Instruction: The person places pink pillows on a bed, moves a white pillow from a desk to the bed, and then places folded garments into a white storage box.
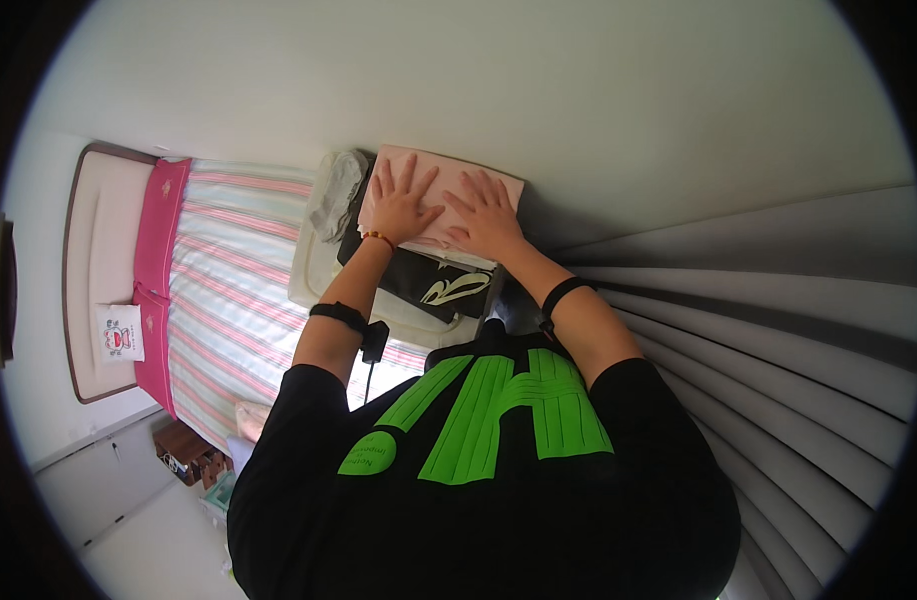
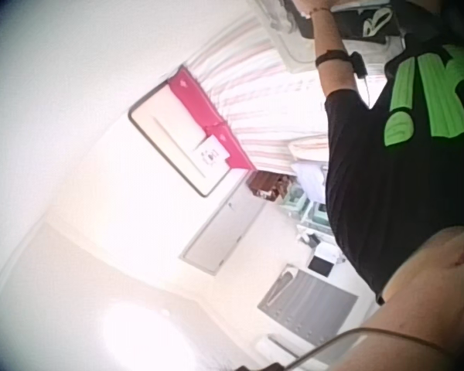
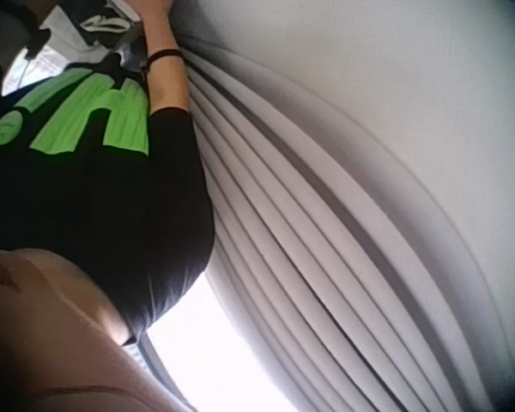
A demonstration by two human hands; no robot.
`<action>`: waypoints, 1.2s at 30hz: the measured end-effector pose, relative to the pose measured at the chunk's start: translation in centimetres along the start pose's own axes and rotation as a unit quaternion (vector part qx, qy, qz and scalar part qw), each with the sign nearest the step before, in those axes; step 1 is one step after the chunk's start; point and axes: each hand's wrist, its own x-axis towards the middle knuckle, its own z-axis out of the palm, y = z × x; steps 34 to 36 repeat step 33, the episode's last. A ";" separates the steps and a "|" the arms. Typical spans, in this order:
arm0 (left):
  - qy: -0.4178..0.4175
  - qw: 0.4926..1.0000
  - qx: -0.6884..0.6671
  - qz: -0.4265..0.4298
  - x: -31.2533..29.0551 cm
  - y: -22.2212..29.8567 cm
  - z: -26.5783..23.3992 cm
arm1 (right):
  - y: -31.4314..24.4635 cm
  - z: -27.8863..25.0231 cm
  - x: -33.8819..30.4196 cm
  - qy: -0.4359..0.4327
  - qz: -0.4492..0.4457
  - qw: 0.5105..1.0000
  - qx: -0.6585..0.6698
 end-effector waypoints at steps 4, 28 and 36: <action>-0.076 0.983 -0.109 -0.123 0.2 -1.9 -0.3 | 0.9 0.1 -1.8 -0.012 0.078 0.997 -0.003; 0.130 0.758 -0.300 -0.565 -41.7 7.6 -2.1 | 1.5 -1.6 -10.8 -0.021 -0.102 0.990 0.097; 0.060 0.761 -0.287 -0.578 -45.8 15.2 -2.5 | 1.3 1.3 -11.0 -0.061 -0.148 0.981 0.109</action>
